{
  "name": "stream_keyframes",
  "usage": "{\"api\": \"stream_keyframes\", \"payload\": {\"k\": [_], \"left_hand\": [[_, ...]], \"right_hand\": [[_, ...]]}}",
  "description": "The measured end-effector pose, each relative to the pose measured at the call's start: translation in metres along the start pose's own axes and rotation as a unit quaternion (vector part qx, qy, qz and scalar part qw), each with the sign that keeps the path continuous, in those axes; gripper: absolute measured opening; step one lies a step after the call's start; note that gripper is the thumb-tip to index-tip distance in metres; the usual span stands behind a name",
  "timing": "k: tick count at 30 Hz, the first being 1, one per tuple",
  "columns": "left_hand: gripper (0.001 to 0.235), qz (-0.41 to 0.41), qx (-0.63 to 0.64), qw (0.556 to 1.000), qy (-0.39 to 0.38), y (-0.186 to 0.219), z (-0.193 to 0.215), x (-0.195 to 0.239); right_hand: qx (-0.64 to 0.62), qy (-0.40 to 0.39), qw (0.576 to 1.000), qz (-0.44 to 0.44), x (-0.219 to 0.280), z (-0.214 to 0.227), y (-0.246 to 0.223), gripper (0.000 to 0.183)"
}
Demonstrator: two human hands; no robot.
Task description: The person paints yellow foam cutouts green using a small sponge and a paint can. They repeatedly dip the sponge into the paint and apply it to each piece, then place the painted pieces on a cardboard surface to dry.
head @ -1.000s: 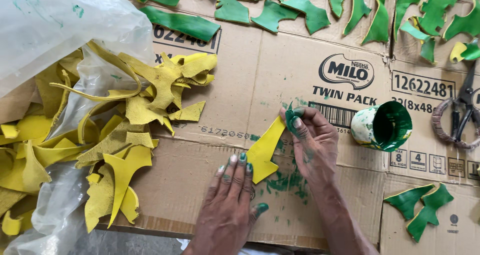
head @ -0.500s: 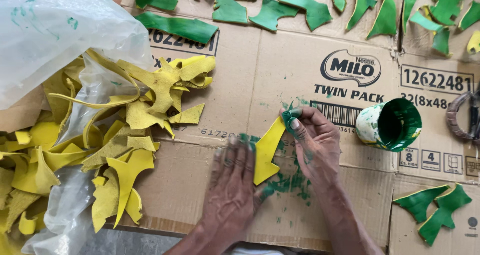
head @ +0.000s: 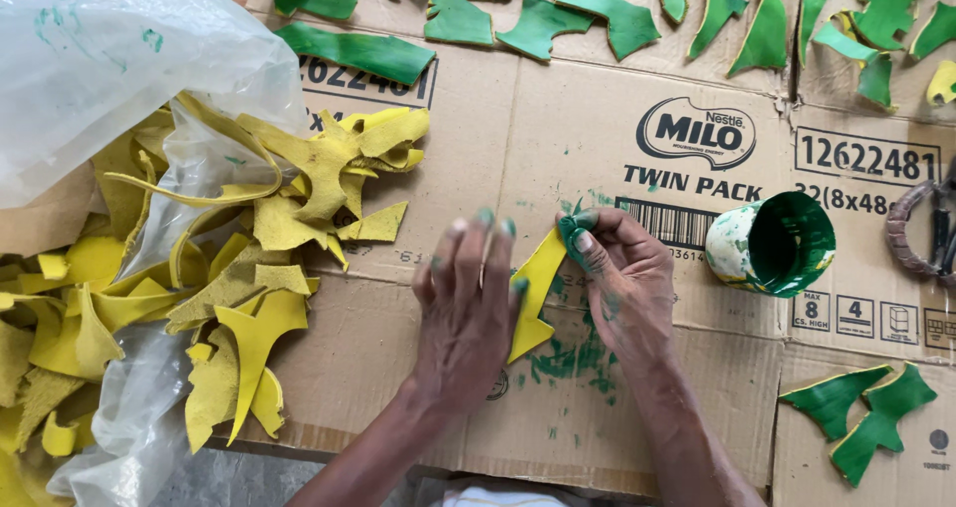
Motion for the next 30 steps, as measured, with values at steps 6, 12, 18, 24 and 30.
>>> {"api": "stream_keyframes", "payload": {"k": [6, 12, 18, 24, 30], "left_hand": [[0.048, 0.053, 0.030, 0.998, -0.009, -0.002, 0.011, 0.008], [0.050, -0.049, 0.079, 0.995, 0.036, -0.006, 0.017, 0.007], [0.051, -0.109, 0.172, 0.974, -0.103, 0.018, 0.016, 0.021], [0.069, -0.178, 0.047, 0.979, -0.083, 0.021, 0.006, 0.003], [0.076, -0.222, -0.006, 0.964, -0.149, 0.022, -0.001, -0.006]], "right_hand": [[0.010, 0.000, 1.000, 0.001, 0.001, 0.003, 0.002, 0.017], [-0.009, -0.008, 1.000, 0.007, -0.001, 0.000, -0.001, 0.018], [-0.091, 0.019, 0.996, -0.006, -0.001, -0.002, -0.006, 0.016], [-0.118, -0.039, 0.992, 0.032, 0.002, -0.009, -0.030, 0.017], [0.309, -0.024, 0.920, 0.240, 0.042, -0.047, -0.142, 0.015]]}}
Point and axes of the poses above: each hand's wrist, its own x-axis away from the middle knuckle, its own z-axis out of the back of the hand, y = z × x, the point moved 4 cm from there along -x, towards the middle knuckle, and after that the axes turned 15 degrees about -x, right-handed, at the moved point
